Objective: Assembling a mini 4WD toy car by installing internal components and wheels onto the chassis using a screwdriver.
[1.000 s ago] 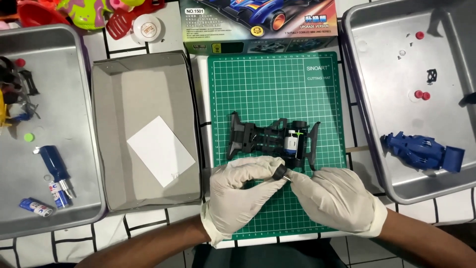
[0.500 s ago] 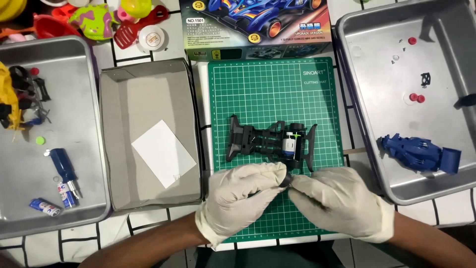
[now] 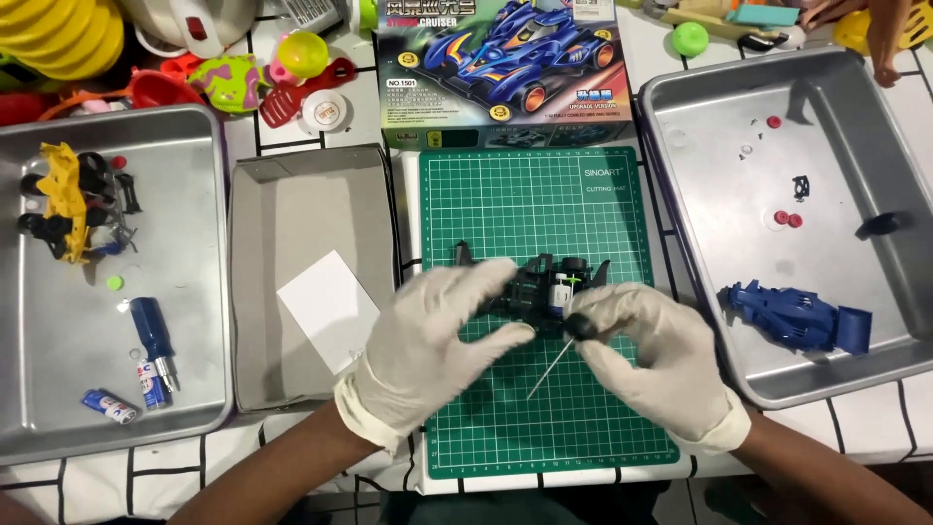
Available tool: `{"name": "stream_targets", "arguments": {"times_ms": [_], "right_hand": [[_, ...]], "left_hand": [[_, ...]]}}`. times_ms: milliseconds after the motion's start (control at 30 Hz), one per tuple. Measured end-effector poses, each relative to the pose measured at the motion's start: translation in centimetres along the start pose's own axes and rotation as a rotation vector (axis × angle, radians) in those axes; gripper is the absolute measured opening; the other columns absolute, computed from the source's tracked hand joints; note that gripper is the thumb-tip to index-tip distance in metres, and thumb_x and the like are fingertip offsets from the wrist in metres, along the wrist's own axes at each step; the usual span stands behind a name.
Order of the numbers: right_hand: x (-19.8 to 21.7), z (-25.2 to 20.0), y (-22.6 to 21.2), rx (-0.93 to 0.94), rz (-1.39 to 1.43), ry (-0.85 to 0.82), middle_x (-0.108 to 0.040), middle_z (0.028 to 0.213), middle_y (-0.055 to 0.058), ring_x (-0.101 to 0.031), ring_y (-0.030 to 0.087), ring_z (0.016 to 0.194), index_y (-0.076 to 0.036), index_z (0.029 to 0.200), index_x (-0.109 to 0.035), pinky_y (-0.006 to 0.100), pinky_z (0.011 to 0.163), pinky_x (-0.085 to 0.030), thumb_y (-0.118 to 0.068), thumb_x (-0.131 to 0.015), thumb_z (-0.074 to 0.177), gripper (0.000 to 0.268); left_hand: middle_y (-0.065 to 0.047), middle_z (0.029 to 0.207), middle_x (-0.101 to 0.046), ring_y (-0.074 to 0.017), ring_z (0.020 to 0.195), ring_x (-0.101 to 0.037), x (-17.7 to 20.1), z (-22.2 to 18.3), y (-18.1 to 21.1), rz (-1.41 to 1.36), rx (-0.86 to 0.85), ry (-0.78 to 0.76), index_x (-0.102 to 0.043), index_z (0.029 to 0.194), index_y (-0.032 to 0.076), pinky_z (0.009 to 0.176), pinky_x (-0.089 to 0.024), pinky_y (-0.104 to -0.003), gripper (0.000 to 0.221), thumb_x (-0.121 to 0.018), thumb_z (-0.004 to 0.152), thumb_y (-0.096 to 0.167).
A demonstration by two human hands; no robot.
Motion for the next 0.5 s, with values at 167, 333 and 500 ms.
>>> {"name": "stream_targets", "arguments": {"times_ms": [167, 333, 500], "right_hand": [[3.2, -0.3, 1.1, -0.024, 0.201, 0.265, -0.070, 0.114, 0.029, -0.076, 0.030, 0.101, 0.001, 0.101, -0.061, 0.037, 0.086, -0.071, 0.010, -0.067, 0.090, 0.015], [3.6, -0.1, 0.9, -0.024, 0.250, 0.316, -0.070, 0.102, 0.019, -0.073, 0.035, 0.116, -0.004, 0.100, -0.062, 0.050, 0.102, -0.070, 0.011, -0.071, 0.087, 0.022], [3.5, 0.7, 0.7, -0.140, 0.148, 0.276, -0.069, 0.123, 0.018, -0.076, 0.026, 0.101, 0.001, 0.134, -0.058, 0.037, 0.094, -0.069, -0.013, -0.065, 0.096, 0.041]], "left_hand": [[-0.004, 0.086, -0.056, -0.0238, 0.072, -0.056, -2.9, -1.1, -4.1, 0.844, 0.273, -0.288, -0.068, 0.096, 0.014, 0.061, -0.047, -0.038, 0.091, -0.045, 0.080, 0.101], [-0.004, 0.096, -0.056, -0.0259, 0.081, -0.056, -3.1, -1.0, -6.0, 0.536, 0.346, -0.345, -0.065, 0.104, 0.016, 0.064, -0.050, -0.042, 0.064, -0.076, 0.081, 0.074], [0.001, 0.092, -0.062, -0.0112, 0.083, -0.058, -1.8, 0.1, -4.2, -0.775, 0.797, -0.366, -0.060, 0.097, 0.012, 0.077, -0.048, -0.026, 0.023, -0.079, 0.086, 0.011]]}}
Point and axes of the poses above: each hand's wrist, its own z-axis towards the middle knuckle, its own x-axis out of the back of the hand, y = z × x, the point moved 9 cm from there along z, towards the middle knuckle
